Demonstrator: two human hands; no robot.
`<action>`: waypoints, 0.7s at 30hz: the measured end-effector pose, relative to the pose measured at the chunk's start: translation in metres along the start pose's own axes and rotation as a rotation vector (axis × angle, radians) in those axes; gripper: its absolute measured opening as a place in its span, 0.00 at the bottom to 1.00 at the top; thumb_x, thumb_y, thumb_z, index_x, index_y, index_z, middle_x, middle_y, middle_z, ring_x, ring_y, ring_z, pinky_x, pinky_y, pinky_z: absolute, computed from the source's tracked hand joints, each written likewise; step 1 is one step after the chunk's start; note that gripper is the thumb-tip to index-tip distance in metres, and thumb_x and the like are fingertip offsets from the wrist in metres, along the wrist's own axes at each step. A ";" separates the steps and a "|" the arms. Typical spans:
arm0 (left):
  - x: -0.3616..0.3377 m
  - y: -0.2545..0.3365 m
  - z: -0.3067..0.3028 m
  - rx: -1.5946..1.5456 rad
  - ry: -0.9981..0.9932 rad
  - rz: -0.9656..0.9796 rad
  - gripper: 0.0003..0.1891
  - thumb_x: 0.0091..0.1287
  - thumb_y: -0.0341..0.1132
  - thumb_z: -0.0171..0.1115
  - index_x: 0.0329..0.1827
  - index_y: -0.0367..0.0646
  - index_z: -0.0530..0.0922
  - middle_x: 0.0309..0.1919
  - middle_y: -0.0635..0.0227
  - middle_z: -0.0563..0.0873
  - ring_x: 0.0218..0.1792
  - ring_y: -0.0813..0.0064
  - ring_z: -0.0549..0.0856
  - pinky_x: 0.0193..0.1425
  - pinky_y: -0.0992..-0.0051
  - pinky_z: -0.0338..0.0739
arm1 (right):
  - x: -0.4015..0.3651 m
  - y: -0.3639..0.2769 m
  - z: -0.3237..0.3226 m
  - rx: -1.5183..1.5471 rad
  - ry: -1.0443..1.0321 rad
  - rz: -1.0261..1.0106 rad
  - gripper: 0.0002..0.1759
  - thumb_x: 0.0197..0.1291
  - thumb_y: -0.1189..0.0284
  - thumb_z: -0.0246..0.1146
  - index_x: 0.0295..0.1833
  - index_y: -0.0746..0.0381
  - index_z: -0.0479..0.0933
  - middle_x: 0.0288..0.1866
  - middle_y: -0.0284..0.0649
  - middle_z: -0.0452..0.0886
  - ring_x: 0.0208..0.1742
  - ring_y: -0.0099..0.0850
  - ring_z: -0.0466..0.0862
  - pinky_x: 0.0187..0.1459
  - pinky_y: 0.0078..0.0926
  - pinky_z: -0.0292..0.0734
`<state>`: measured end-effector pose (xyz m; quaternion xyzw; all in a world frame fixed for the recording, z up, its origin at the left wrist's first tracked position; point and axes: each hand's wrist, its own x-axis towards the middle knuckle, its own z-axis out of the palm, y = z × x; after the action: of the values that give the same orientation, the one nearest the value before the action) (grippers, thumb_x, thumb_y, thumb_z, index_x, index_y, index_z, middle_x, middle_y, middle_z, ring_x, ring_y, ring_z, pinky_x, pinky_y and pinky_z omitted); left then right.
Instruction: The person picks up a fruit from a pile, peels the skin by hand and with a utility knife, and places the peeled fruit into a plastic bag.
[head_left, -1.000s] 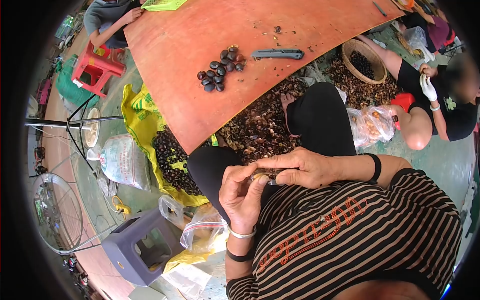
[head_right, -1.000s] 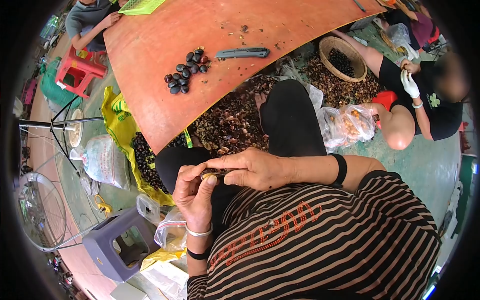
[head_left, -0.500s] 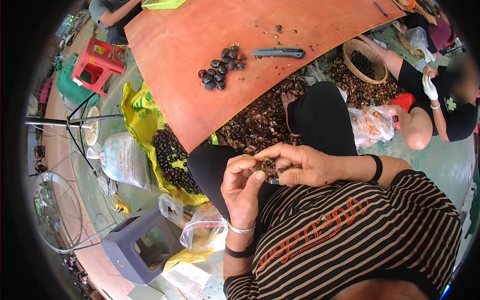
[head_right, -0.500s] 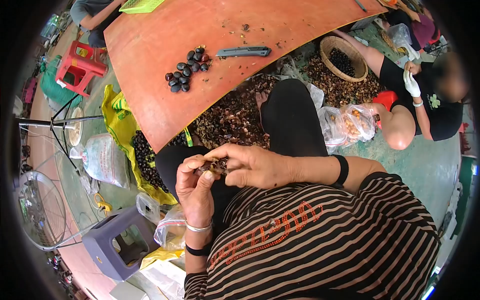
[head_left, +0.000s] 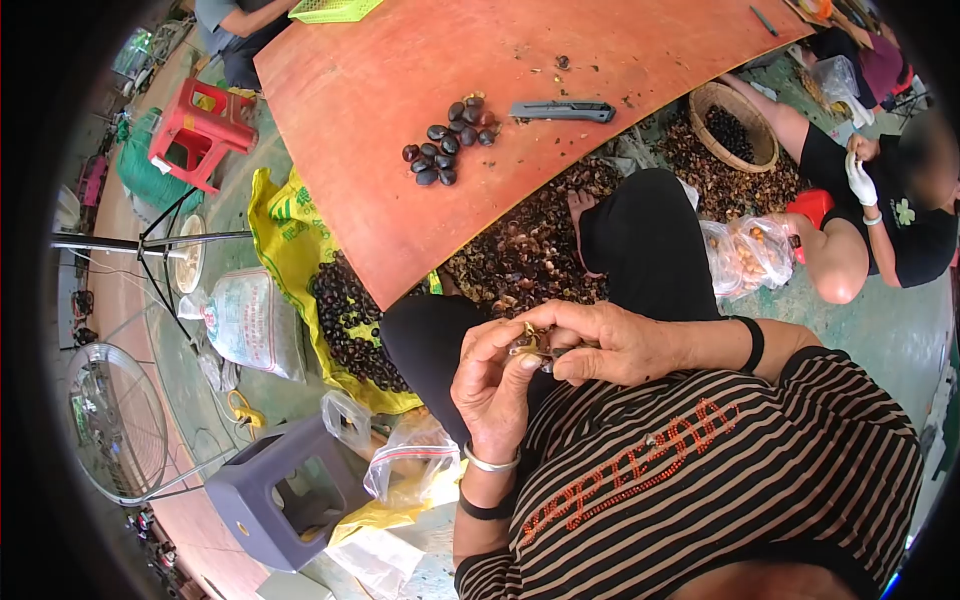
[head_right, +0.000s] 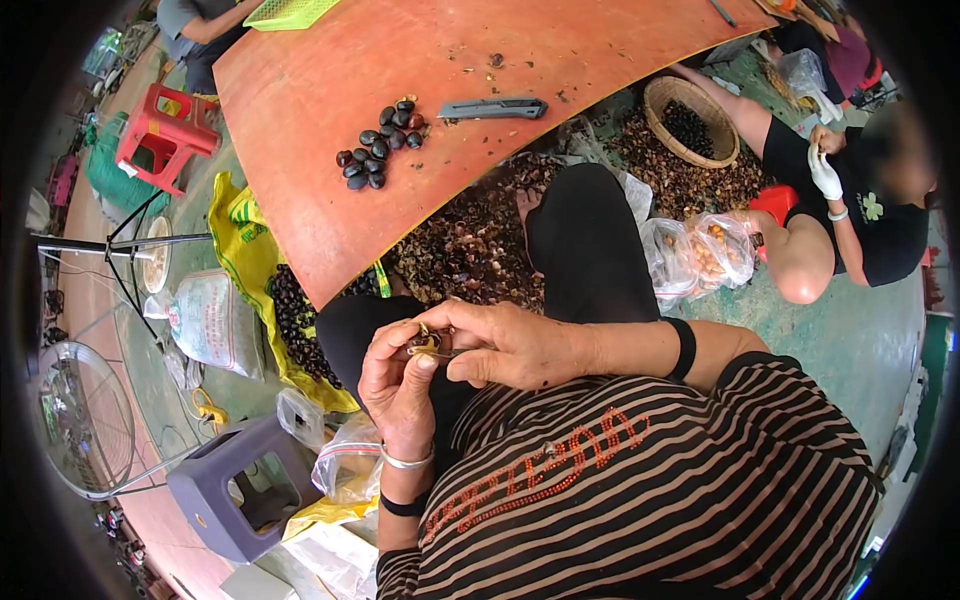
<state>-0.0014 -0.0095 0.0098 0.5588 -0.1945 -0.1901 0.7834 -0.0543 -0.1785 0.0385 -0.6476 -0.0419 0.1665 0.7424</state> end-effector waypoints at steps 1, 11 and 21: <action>-0.001 0.000 -0.001 0.012 -0.006 -0.001 0.13 0.60 0.22 0.63 0.48 0.39 0.78 0.45 0.67 0.75 0.44 0.79 0.78 0.50 0.79 0.74 | -0.001 0.000 0.000 -0.026 0.006 -0.004 0.28 0.65 0.67 0.57 0.67 0.65 0.59 0.25 0.31 0.74 0.28 0.17 0.75 0.34 0.16 0.72; -0.004 0.006 0.001 0.011 0.047 -0.175 0.15 0.59 0.18 0.63 0.46 0.39 0.70 0.38 0.71 0.77 0.38 0.85 0.77 0.44 0.84 0.75 | 0.000 0.029 -0.003 -0.245 0.120 -0.229 0.25 0.66 0.69 0.55 0.67 0.64 0.65 0.26 0.30 0.75 0.25 0.15 0.73 0.32 0.15 0.71; -0.003 0.008 0.007 -0.080 -0.014 -0.150 0.17 0.61 0.27 0.64 0.51 0.40 0.69 0.42 0.61 0.79 0.37 0.77 0.79 0.42 0.78 0.79 | 0.001 0.021 -0.018 0.203 0.214 0.147 0.22 0.67 0.69 0.52 0.65 0.62 0.65 0.25 0.28 0.70 0.24 0.14 0.67 0.25 0.13 0.64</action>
<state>-0.0071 -0.0111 0.0194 0.5388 -0.1499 -0.2598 0.7872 -0.0529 -0.1928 0.0150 -0.5844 0.1019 0.1542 0.7901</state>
